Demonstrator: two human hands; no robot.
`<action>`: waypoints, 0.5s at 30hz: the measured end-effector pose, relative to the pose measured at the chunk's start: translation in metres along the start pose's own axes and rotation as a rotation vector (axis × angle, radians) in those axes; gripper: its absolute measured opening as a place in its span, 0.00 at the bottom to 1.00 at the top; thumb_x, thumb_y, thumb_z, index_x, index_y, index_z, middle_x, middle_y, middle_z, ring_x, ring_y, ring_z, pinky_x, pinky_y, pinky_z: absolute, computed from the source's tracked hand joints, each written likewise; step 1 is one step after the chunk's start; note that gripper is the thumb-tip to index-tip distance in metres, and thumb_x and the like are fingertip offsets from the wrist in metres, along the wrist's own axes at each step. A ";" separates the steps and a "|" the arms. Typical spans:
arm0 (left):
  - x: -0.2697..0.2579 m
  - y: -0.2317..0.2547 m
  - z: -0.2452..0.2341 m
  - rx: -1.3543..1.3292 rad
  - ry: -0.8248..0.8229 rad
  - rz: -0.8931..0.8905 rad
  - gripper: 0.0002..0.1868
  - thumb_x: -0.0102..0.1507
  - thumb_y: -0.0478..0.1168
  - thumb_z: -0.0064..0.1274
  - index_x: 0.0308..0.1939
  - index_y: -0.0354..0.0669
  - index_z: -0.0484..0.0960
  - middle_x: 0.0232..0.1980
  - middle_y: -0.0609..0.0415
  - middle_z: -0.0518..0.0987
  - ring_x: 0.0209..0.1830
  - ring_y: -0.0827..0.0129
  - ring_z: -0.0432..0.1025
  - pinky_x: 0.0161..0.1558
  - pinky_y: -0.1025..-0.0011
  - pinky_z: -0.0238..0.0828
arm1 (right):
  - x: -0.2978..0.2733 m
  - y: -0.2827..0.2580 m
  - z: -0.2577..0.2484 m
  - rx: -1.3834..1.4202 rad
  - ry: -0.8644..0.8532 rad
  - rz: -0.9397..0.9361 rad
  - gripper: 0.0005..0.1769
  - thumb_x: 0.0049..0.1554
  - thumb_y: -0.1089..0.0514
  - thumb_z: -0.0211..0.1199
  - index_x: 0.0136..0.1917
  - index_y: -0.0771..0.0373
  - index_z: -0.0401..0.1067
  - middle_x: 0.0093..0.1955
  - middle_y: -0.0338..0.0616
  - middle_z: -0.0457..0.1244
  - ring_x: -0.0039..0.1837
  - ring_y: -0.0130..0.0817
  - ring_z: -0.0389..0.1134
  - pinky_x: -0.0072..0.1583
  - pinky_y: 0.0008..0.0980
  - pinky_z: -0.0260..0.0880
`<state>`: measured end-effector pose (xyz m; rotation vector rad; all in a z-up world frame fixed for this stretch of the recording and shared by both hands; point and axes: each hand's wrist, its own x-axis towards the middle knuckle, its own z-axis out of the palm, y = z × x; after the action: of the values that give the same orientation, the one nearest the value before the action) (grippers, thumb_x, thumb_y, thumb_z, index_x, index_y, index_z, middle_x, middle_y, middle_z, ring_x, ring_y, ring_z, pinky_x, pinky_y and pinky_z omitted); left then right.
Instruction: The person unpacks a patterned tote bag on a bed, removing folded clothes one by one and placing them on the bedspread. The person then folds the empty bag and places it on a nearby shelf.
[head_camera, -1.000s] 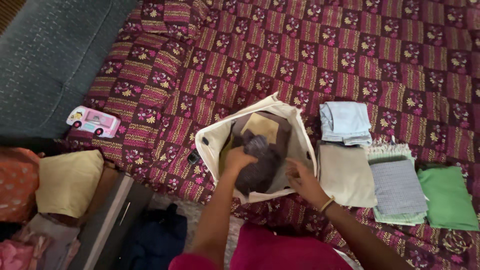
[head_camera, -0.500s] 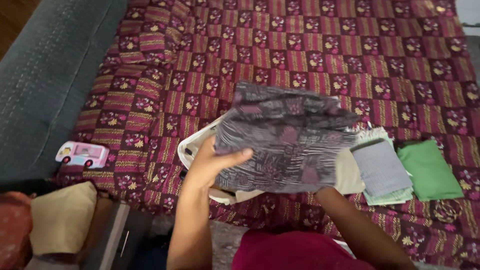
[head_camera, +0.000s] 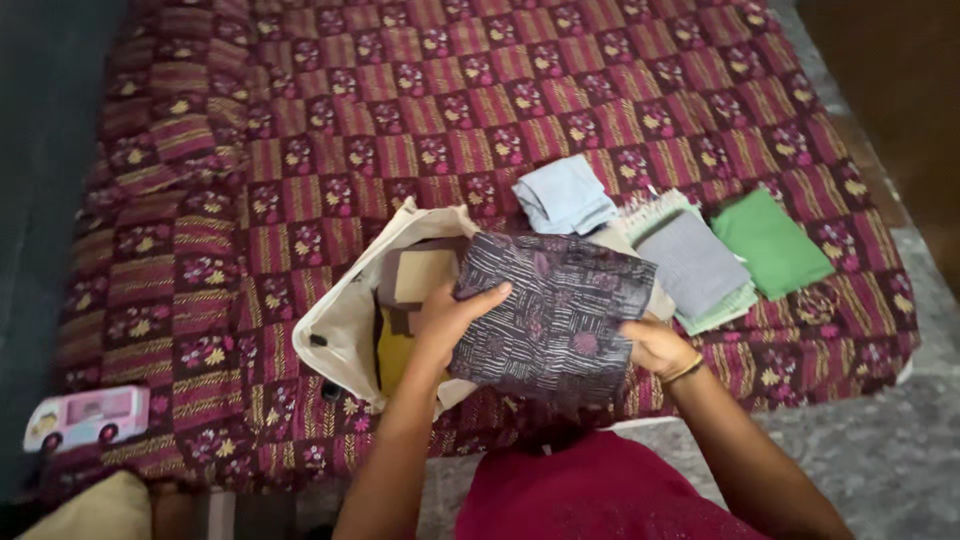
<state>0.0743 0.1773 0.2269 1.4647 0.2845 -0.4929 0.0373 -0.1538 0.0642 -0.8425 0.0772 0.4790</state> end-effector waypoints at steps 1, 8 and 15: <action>0.001 0.000 0.004 0.011 -0.049 0.033 0.23 0.54 0.46 0.68 0.47 0.34 0.86 0.42 0.49 0.87 0.37 0.66 0.81 0.41 0.69 0.77 | -0.011 -0.002 0.003 -0.137 0.015 0.005 0.31 0.55 0.67 0.63 0.72 0.68 0.64 0.68 0.50 0.65 0.66 0.42 0.68 0.65 0.41 0.70; 0.026 -0.002 0.043 0.139 -0.316 0.009 0.35 0.57 0.56 0.63 0.61 0.37 0.76 0.55 0.47 0.83 0.54 0.66 0.77 0.54 0.70 0.73 | -0.055 -0.016 0.014 0.027 0.352 -0.071 0.23 0.54 0.67 0.61 0.64 0.69 0.70 0.57 0.49 0.70 0.57 0.42 0.72 0.59 0.43 0.73; 0.055 -0.033 0.111 0.152 -0.396 -0.072 0.34 0.60 0.57 0.60 0.59 0.35 0.74 0.57 0.46 0.81 0.58 0.64 0.74 0.59 0.68 0.70 | -0.093 -0.039 -0.041 0.099 0.470 -0.017 0.20 0.54 0.62 0.61 0.59 0.69 0.74 0.55 0.50 0.71 0.55 0.42 0.73 0.58 0.43 0.74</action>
<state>0.0937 0.0582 0.1833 1.4704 -0.0158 -0.8627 -0.0234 -0.2407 0.0869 -0.8436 0.5224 0.2509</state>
